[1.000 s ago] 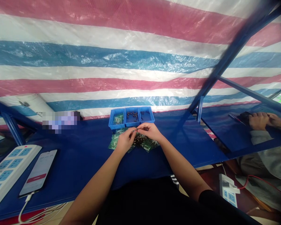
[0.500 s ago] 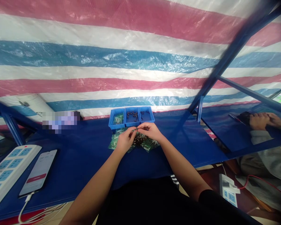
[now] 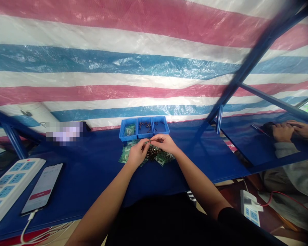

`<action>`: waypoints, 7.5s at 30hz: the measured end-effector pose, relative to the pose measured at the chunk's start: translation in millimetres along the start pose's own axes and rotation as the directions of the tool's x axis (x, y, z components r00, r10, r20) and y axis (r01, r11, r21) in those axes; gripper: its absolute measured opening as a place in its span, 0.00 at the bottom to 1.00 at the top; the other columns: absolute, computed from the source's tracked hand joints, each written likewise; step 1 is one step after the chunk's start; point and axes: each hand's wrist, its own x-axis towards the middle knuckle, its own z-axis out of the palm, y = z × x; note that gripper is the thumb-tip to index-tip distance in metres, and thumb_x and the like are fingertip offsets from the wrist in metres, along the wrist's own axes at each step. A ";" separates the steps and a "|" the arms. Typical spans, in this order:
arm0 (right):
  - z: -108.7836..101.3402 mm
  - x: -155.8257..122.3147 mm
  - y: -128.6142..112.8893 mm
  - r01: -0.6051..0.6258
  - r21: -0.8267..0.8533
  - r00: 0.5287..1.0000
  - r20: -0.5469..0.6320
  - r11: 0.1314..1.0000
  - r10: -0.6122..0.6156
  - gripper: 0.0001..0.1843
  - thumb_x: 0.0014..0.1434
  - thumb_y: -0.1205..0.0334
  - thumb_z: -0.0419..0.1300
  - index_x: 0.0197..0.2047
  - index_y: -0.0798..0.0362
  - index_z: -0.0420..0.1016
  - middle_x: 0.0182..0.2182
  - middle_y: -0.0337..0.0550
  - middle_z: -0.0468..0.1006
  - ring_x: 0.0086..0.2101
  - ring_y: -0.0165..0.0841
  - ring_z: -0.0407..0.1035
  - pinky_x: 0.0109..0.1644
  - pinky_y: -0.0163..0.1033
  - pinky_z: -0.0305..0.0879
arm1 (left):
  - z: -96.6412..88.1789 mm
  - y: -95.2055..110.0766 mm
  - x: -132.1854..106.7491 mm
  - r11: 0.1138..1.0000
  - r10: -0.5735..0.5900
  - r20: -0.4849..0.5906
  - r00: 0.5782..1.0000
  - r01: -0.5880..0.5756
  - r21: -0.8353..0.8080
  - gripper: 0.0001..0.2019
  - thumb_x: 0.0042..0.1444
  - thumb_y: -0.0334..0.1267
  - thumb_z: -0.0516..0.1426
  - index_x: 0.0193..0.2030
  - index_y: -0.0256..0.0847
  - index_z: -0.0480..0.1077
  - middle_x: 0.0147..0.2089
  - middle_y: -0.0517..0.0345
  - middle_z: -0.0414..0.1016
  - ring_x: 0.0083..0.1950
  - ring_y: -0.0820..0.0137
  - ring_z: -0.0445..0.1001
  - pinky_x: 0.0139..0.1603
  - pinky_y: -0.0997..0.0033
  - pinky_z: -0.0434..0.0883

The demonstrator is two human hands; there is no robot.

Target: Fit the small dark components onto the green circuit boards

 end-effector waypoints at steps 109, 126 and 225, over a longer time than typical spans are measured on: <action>0.1 1.6 5.3 -0.019 0.028 1.000 -0.006 0.999 0.020 0.17 0.50 0.51 0.66 0.38 0.54 0.79 0.33 0.45 0.79 0.31 0.32 0.72 0.35 0.37 0.68 | 0.5 -3.2 0.1 0.999 0.046 -0.035 0.998 -0.046 -0.006 0.12 0.64 0.44 0.50 0.47 0.43 0.71 0.35 0.59 0.78 0.32 0.72 0.75 0.34 0.76 0.69; 0.1 0.6 3.3 -0.015 0.018 1.000 0.005 1.000 0.015 0.17 0.51 0.51 0.66 0.39 0.54 0.79 0.34 0.45 0.79 0.32 0.32 0.73 0.37 0.38 0.69 | 0.4 -2.6 -0.8 0.998 0.054 -0.031 0.998 -0.055 -0.021 0.13 0.64 0.44 0.51 0.49 0.43 0.70 0.36 0.58 0.77 0.30 0.73 0.74 0.32 0.76 0.68; 22.4 8.5 30.6 0.047 -0.762 0.992 -0.040 0.646 -0.120 0.11 0.56 0.59 0.62 0.41 0.53 0.79 0.36 0.49 0.81 0.39 0.40 0.71 0.50 0.46 0.60 | -3.6 -9.6 6.9 0.969 -0.049 0.012 0.999 0.045 0.244 0.11 0.61 0.44 0.51 0.41 0.45 0.72 0.29 0.58 0.76 0.28 0.69 0.72 0.27 0.74 0.60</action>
